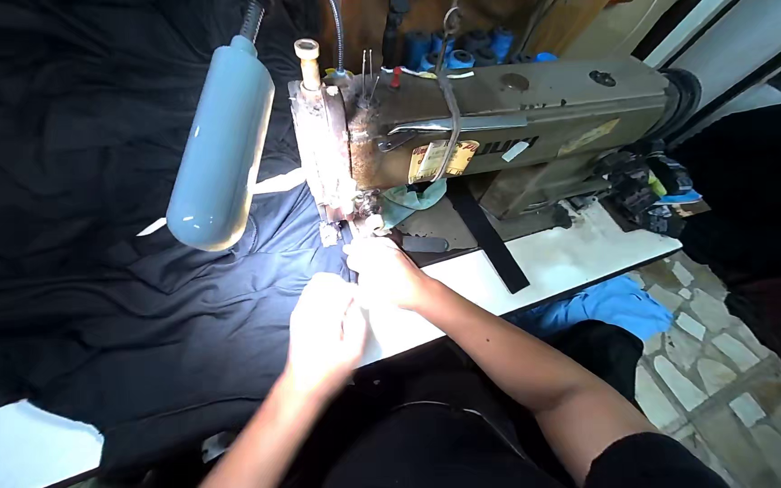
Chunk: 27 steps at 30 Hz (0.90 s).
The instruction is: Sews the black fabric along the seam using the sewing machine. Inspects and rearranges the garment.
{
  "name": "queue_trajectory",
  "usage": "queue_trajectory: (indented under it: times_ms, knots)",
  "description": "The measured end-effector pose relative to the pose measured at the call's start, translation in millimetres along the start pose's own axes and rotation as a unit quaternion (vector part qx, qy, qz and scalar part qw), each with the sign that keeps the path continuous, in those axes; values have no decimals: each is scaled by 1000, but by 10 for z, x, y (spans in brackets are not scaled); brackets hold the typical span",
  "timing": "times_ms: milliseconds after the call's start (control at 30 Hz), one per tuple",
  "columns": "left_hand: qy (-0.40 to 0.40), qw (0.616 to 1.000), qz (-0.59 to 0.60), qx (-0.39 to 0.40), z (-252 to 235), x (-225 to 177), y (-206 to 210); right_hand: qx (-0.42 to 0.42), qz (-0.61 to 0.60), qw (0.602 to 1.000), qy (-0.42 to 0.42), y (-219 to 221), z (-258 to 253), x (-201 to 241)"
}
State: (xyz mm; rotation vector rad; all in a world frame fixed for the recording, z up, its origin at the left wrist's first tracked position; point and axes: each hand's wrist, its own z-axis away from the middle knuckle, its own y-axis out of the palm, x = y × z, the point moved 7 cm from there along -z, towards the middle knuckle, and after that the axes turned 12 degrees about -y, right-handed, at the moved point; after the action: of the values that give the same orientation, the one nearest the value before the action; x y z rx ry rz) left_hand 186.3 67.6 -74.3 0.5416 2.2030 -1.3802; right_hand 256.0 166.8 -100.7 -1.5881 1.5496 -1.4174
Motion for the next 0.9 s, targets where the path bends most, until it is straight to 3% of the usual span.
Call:
queue_trajectory:
  times_ms: [67, 133, 267, 367, 467, 533, 633, 767, 900]
  knots:
    - [-40, 998, -11, 52, 432, -188, 119, -24, -17, 999, 35, -49, 4, -22]
    - [-90, 988, -70, 105, 526, -83, 237, -77, -58, 993, 62, -112, 4, -49]
    - [-171, 976, -135, 5, -258, 363, 39, -93, -59, 990, 92, -83, -22, -87]
    - [-159, 978, -137, -16, -715, 540, -70, -79, -62, 988, 117, -62, -50, -84]
    - [-123, 991, -53, -19, -752, 520, -282, -146, -56, 984, 86, -66, -11, -70]
    - [-87, 994, -37, 60, -598, 492, -417, -142, -76, 983, 93, -74, 8, -56]
    - [16, 976, -137, 167, -223, 305, -384, -83, -89, 988, 93, -75, -2, 21]
    - [134, 956, -222, 135, 137, -124, 20, -75, -14, 997, 2, -40, 94, 149]
    - [121, 957, -240, 107, 259, -115, 260, -106, 85, 981, -136, 36, 448, 434]
